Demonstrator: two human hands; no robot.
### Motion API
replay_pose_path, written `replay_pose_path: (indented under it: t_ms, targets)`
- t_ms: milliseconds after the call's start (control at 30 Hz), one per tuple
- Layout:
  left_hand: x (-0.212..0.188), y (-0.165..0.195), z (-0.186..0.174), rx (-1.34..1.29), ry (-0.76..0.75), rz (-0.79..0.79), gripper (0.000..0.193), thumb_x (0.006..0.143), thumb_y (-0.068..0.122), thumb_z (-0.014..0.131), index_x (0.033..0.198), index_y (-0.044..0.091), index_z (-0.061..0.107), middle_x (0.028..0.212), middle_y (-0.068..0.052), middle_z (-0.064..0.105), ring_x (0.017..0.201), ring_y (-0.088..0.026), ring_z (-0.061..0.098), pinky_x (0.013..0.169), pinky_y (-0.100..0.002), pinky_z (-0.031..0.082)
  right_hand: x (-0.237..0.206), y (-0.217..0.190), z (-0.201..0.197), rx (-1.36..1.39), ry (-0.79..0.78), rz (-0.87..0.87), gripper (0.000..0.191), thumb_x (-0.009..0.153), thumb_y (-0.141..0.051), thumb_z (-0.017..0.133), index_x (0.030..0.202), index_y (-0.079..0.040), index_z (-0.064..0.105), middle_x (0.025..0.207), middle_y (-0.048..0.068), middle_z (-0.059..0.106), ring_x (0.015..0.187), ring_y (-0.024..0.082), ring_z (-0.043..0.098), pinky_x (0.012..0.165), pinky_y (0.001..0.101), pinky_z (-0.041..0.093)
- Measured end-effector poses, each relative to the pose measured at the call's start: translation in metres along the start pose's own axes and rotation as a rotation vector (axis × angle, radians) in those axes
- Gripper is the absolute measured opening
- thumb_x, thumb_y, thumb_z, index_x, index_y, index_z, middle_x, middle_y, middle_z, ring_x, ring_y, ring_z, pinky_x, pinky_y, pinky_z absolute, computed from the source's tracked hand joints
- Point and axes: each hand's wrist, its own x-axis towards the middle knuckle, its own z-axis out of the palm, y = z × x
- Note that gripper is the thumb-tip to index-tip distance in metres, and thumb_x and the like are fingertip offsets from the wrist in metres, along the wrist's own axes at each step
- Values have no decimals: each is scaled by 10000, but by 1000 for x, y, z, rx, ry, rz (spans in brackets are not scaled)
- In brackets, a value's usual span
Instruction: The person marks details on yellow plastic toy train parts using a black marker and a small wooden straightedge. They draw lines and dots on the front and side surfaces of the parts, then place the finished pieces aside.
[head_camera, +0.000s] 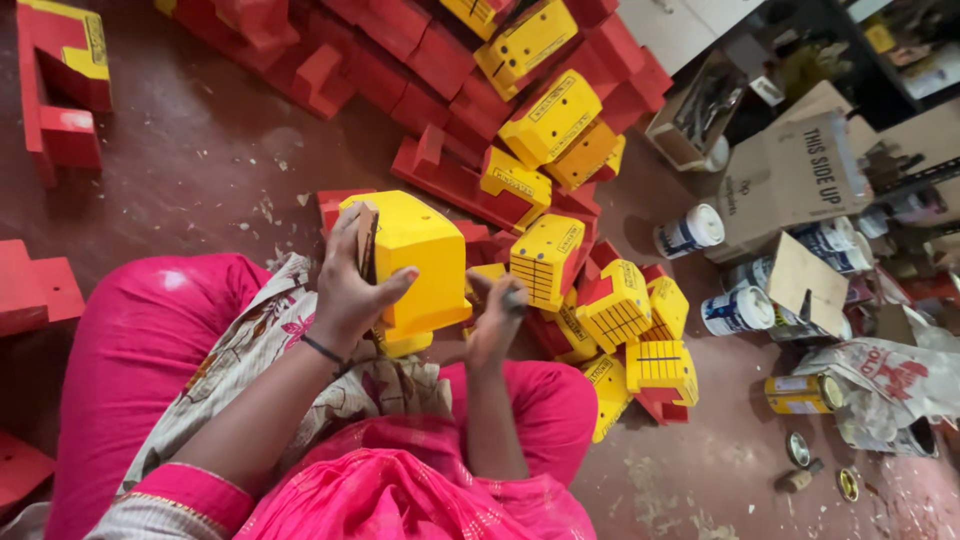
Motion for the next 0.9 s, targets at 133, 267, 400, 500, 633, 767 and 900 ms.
replay_pose_path:
  t_ms: [133, 267, 400, 500, 633, 767, 900]
  targets:
    - [8, 20, 6, 50, 32, -48, 890, 752, 447, 861, 1494, 90, 524, 1578, -221, 451, 1458, -341, 484, 1151, -395, 419, -21, 1, 3, -233, 43, -208, 251, 1126, -281, 589, 1251, -71, 532, 1084, 151, 613, 911, 223, 617, 781, 364, 467]
    - [11, 30, 2, 209, 7, -82, 930, 780, 563, 829, 1490, 66, 492, 1519, -255, 485, 1389, -379, 496, 1100, -418, 426, -25, -15, -10, 71, 125, 155, 230, 1033, -295, 575, 1176, -136, 491, 960, 85, 698, 790, 196, 681, 641, 334, 510]
    - [14, 37, -2, 252, -44, -131, 858, 794, 606, 791, 1421, 72, 550, 1344, -218, 630, 1258, -367, 607, 1045, -432, 483, -40, -32, -25, 87, 27, 90, 183, 1040, -232, 580, 1143, -105, 497, 986, 112, 726, 845, 188, 722, 724, 326, 579]
    - [19, 42, -4, 284, -67, -145, 842, 773, 596, 803, 1388, 75, 563, 1248, -198, 672, 1160, -358, 649, 976, -442, 509, -50, -38, -35, 126, -9, 84, 192, 1005, -159, 628, 1150, -118, 509, 937, 136, 715, 783, 217, 692, 695, 331, 562]
    - [27, 44, -8, 298, -96, -142, 827, 751, 569, 821, 1379, 91, 573, 1224, -185, 683, 1136, -351, 659, 948, -450, 512, -57, -47, -53, 223, 34, 81, 210, 969, -108, 636, 1142, -127, 517, 905, 98, 699, 806, 217, 700, 724, 354, 589]
    - [32, 46, -12, 326, -148, -156, 809, 724, 546, 836, 1360, 110, 590, 1156, -180, 708, 1082, -356, 679, 914, -458, 520, -67, -65, -68, 302, 61, 63, 194, 976, -121, 629, 1133, -134, 515, 872, 98, 702, 788, 216, 695, 724, 358, 587]
    - [34, 56, -13, 354, -162, -197, 742, 721, 539, 853, 1273, 94, 635, 1100, -169, 729, 1040, -340, 706, 888, -453, 534, -85, -86, -71, 332, 27, 1, 202, 977, -98, 634, 1148, -124, 530, 877, 109, 703, 777, 227, 686, 733, 366, 576]
